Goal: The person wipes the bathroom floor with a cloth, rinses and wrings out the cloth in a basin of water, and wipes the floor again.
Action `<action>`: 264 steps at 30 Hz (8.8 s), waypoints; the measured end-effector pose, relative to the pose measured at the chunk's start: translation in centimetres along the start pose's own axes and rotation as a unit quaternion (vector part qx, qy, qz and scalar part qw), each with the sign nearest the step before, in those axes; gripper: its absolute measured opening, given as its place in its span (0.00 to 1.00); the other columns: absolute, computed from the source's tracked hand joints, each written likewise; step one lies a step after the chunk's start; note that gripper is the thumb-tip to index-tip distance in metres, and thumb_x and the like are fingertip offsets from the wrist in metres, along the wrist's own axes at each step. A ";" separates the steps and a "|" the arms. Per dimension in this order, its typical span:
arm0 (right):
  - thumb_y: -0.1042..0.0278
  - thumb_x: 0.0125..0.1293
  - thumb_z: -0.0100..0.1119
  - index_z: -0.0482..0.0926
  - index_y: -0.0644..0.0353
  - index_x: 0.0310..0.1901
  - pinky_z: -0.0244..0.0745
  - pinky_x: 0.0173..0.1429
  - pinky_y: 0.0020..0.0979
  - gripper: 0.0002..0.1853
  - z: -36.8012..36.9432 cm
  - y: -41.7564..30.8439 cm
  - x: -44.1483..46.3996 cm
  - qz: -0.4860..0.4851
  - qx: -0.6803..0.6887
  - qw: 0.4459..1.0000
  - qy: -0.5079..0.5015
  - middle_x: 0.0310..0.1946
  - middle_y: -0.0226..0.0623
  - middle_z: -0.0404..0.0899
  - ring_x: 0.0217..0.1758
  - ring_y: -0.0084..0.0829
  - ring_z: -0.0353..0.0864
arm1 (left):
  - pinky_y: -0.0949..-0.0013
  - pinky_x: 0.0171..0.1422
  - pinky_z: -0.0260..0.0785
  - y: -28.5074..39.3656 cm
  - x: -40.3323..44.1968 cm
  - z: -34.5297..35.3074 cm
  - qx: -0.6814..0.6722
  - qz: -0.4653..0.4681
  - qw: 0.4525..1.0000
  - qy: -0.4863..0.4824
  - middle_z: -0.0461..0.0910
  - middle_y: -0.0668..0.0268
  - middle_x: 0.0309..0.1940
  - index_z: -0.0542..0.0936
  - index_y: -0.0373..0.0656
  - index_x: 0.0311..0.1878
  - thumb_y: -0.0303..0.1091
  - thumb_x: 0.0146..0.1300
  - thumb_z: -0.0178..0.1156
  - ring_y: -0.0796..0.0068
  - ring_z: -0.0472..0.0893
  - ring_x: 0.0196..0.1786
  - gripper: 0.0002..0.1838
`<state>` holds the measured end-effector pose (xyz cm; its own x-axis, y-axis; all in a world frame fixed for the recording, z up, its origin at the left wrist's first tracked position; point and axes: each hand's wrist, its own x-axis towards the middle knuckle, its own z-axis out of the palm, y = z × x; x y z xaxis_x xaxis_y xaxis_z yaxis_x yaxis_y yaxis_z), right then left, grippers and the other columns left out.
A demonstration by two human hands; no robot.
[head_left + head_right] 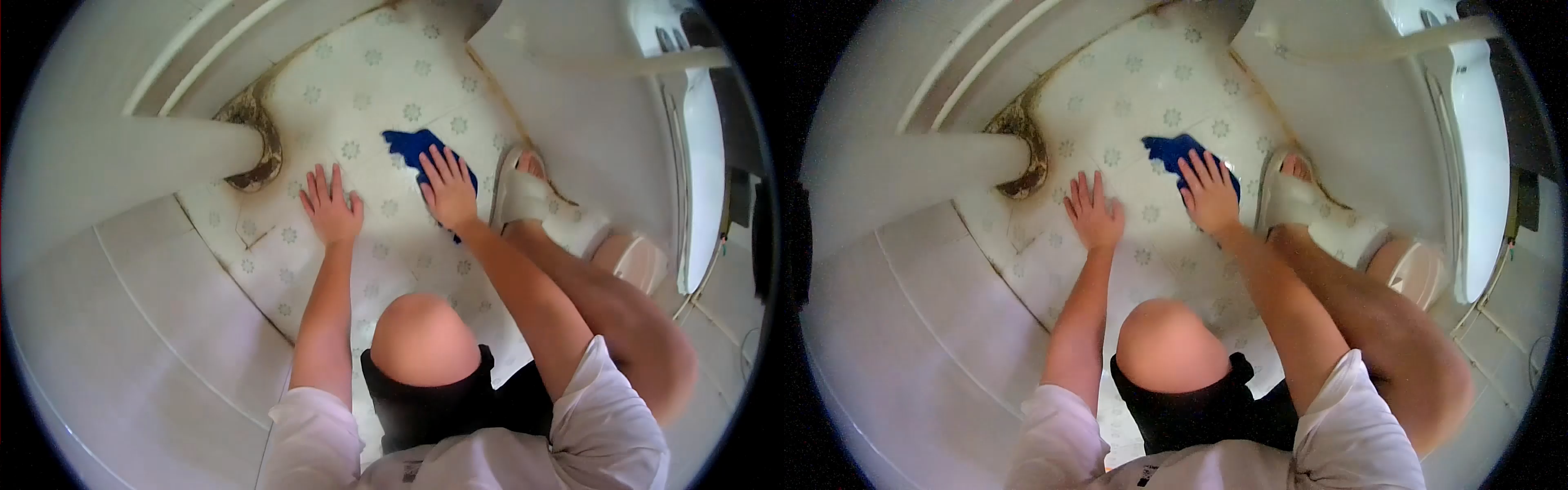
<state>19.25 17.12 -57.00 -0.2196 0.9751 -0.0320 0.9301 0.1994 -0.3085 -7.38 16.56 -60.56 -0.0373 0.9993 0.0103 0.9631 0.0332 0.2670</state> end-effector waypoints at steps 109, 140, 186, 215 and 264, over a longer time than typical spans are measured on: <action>0.44 0.66 0.66 0.66 0.71 0.75 0.55 0.82 0.59 0.46 3.1 2.8 33.9 0.058 -0.011 0.964 0.258 0.76 0.69 0.62 0.78 0.68 0.60 | 0.34 0.86 0.45 -0.2 0.8 -1.2 -0.028 -0.020 0.999 -0.011 0.65 0.57 0.82 0.76 0.57 0.76 0.43 0.56 0.59 0.48 0.62 0.83 0.39; 0.24 0.65 0.59 0.64 0.63 0.77 0.50 0.85 0.57 0.53 -5.2 11.4 37.5 0.416 0.154 0.893 0.079 0.78 0.65 0.58 0.82 0.65 0.54 | 0.35 0.86 0.46 0.1 1.1 -1.4 -0.014 -0.013 1.000 -0.015 0.64 0.55 0.82 0.76 0.55 0.76 0.43 0.57 0.58 0.47 0.61 0.84 0.39; 0.74 0.64 0.56 0.80 0.70 0.54 0.78 0.61 0.45 0.18 -5.8 7.4 23.0 0.210 0.375 0.816 0.387 0.46 0.55 0.85 0.51 0.50 0.85 | 0.35 0.87 0.43 0.1 0.9 -1.5 -0.027 -0.011 0.999 -0.015 0.62 0.57 0.83 0.74 0.56 0.78 0.43 0.58 0.61 0.48 0.59 0.85 0.40; 0.72 0.55 0.65 0.85 0.54 0.57 0.72 0.71 0.49 0.24 -4.9 4.8 25.4 -0.183 0.119 0.973 0.078 0.62 0.48 0.76 0.67 0.54 0.74 | 0.36 0.87 0.43 0.0 1.0 -1.3 -0.036 -0.016 0.999 -0.011 0.63 0.57 0.83 0.75 0.57 0.77 0.41 0.57 0.60 0.49 0.59 0.85 0.39; 0.61 0.74 0.63 0.88 0.62 0.57 0.84 0.51 0.39 0.17 -28.7 31.2 -40.8 0.619 0.053 0.781 -0.069 0.42 0.47 0.90 0.44 0.41 0.89 | 0.42 0.87 0.48 -1.1 -0.1 1.4 0.102 0.073 0.991 0.052 0.58 0.60 0.86 0.62 0.62 0.85 0.41 0.70 0.53 0.54 0.57 0.87 0.38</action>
<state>65.65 -13.69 -38.03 0.7915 0.3940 -0.4672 0.4276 -0.9032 -0.0373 -8.11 16.48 -62.23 0.0885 0.9866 0.1373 0.9938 -0.0968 0.0548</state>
